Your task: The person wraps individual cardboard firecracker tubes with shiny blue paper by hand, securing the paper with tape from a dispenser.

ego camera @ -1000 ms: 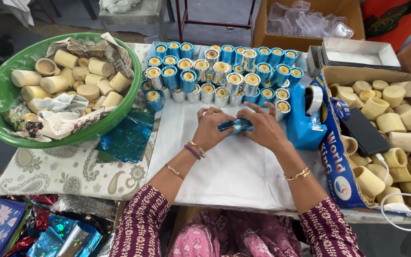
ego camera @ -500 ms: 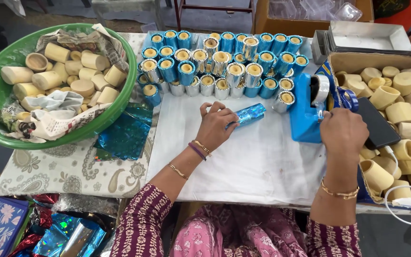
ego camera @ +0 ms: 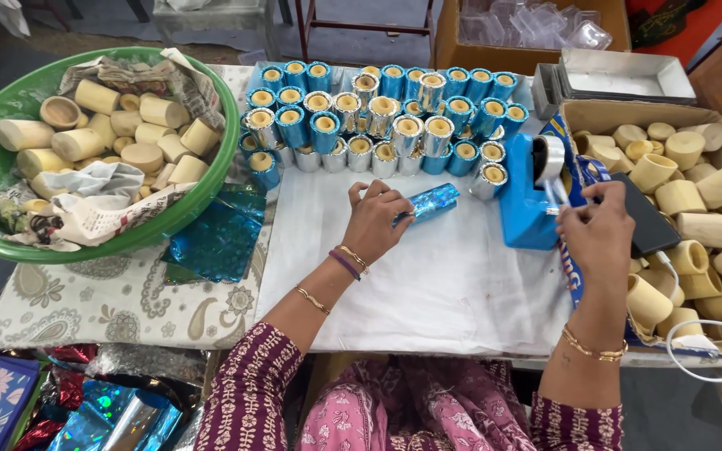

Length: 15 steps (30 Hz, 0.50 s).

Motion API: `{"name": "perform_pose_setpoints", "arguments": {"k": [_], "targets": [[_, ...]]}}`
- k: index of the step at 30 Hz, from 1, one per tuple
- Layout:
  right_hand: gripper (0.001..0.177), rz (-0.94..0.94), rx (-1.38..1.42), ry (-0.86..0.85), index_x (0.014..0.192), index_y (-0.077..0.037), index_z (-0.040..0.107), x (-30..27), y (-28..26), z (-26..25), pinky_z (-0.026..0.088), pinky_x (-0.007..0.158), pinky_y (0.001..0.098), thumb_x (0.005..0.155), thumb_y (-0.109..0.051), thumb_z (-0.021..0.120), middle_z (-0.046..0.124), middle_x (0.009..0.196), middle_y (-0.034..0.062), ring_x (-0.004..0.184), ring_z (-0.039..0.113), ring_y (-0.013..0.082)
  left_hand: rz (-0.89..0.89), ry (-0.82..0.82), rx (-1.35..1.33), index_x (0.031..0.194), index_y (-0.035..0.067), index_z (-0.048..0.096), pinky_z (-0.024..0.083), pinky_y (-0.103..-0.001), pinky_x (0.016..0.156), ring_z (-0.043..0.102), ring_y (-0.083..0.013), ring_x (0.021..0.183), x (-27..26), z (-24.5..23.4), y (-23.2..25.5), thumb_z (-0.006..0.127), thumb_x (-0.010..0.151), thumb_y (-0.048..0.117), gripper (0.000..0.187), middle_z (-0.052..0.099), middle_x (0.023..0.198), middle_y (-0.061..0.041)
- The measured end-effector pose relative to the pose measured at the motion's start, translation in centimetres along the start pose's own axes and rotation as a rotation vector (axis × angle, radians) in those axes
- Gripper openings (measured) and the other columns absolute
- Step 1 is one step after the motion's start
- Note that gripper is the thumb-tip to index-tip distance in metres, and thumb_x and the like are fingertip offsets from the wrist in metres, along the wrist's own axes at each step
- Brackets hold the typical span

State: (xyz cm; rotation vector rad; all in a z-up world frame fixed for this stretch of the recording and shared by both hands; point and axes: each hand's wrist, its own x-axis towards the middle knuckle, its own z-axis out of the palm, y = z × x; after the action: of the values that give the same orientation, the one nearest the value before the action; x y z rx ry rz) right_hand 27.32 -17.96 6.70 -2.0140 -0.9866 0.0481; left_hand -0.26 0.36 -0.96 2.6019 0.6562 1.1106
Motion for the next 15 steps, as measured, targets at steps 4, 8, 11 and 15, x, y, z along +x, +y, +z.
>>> {"name": "perform_pose_setpoints", "arguments": {"k": [4, 8, 11, 15], "targets": [[0.037, 0.093, -0.029, -0.042, 0.120, -0.002, 0.037, -0.7, 0.3, 0.5, 0.058, 0.067, 0.0347, 0.096, -0.002, 0.065, 0.073, 0.083, 0.0177, 0.071, 0.074, 0.0239, -0.023, -0.016, 0.002, 0.089, 0.017, 0.077, 0.023, -0.045, 0.106, 0.057, -0.0158, 0.108, 0.1, -0.2, 0.2, 0.081, 0.083, 0.022, 0.009, 0.073, 0.094, 0.006], [0.047, -0.017, -0.563, -0.056, 0.126, -0.006, 0.034, -0.3, 3.7, 2.2, 0.055, 0.069, 0.0459, 0.093, 0.004, 0.066, 0.072, 0.083, 0.0274, 0.074, 0.070, 0.0392, -0.043, -0.022, 0.000, 0.089, 0.017, 0.077, 0.023, -0.044, 0.105, 0.057, -0.0159, 0.105, 0.2, -0.3, 0.5, 0.082, 0.082, 0.023, 0.010, 0.072, 0.091, 0.005], [0.042, -0.090, -0.245, -0.087, 0.123, -0.006, 0.032, -2.7, -0.3, 2.7, 0.056, 0.070, 0.0429, 0.097, -0.003, 0.065, 0.074, 0.089, 0.0246, 0.078, 0.073, 0.0346, -0.066, -0.014, -0.029, 0.094, 0.018, 0.076, 0.024, -0.044, 0.104, 0.058, -0.0161, 0.103, 0.4, -0.2, 0.4, 0.084, 0.080, 0.023, 0.017, 0.073, 0.089, 0.005], [0.035, -0.177, 0.384, -0.355, 0.119, -0.005, 0.029, -4.3, -2.3, 8.4, 0.059, 0.060, 0.0300, 0.100, -0.003, 0.059, 0.073, 0.086, 0.0149, 0.072, 0.075, 0.0221, -0.127, -0.027, -0.094, 0.107, 0.019, 0.068, 0.025, -0.043, 0.103, 0.059, -0.0158, 0.102, 0.3, -0.8, 1.2, 0.085, 0.078, 0.022, 0.034, 0.076, 0.091, 0.006]]}}
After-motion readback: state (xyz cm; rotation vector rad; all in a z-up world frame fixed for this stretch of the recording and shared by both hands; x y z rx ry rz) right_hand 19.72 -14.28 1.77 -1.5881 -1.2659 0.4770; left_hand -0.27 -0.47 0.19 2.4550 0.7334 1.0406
